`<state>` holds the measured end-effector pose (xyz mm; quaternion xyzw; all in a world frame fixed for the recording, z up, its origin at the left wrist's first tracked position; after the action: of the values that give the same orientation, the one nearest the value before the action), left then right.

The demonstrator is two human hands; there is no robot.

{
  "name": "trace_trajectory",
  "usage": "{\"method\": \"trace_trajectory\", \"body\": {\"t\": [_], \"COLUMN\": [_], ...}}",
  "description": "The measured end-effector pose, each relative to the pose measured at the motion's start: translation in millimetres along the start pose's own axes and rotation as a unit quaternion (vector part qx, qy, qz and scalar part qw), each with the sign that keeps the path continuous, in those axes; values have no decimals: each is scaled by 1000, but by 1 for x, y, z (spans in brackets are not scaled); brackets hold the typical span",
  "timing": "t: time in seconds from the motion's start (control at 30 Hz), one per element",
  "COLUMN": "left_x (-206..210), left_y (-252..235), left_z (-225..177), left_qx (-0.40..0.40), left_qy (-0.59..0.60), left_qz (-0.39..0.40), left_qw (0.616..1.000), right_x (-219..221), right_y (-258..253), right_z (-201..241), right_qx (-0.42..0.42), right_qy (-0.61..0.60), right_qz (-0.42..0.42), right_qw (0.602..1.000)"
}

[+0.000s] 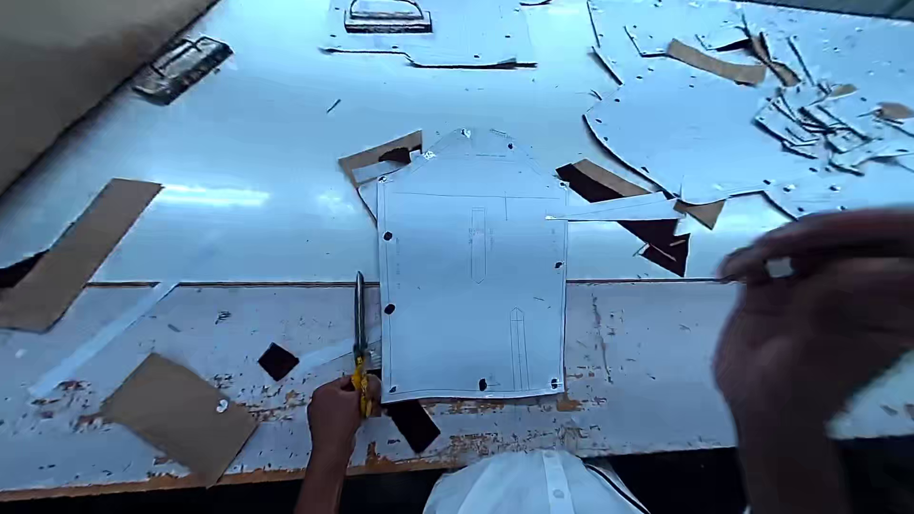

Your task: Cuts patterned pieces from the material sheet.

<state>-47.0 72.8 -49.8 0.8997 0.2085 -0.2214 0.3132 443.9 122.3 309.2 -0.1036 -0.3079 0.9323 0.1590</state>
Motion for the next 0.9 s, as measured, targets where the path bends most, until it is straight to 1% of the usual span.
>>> {"method": "trace_trajectory", "body": {"t": [0.03,0.07,0.1,0.13,0.17,0.2,0.27,0.4,0.5,0.67,0.8,0.9], "left_x": [-1,-1,-2,-2,-2,-2,-2,0,0,0,0,6], "left_y": [2,3,2,2,2,2,5,9,10,10,7,8], "left_z": [0,1,0,0,1,1,0,-5,-4,-1,-2,-4], "left_qx": [0,-2,-2,-3,-4,-5,-6,1,-6,12,24,20], "left_qy": [9,19,27,33,39,44,56,84,85,60,50,52], "left_qz": [-1,0,1,1,2,3,6,6,2,-8,-2,13], "left_qw": [1000,1000,1000,999,999,999,998,996,996,998,998,998], "right_x": [5,6,4,0,-5,-8,-9,2,9,9,9,3], "right_y": [34,74,117,160,197,226,260,276,283,286,285,285], "right_z": [-40,-86,-134,-175,-204,-221,-232,-229,-234,-239,-239,-241], "right_qx": [81,170,256,326,369,397,438,494,522,530,544,534], "right_qy": [57,109,158,203,235,258,273,243,203,175,161,176], "right_qz": [27,50,74,99,119,135,142,120,96,75,65,72], "right_qw": [995,978,951,918,891,871,844,826,823,826,821,824]}}
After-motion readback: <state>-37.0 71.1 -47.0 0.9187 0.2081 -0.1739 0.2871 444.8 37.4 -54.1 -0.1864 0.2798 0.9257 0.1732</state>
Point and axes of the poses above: each hand's wrist, its own y-axis away from the middle knuckle, its own x-axis out of the palm, z = x × y, the point moved 10 cm from there along -y, towards the middle knuckle, and after that the axes turned 3 degrees about -z, right-handed, at the moved point
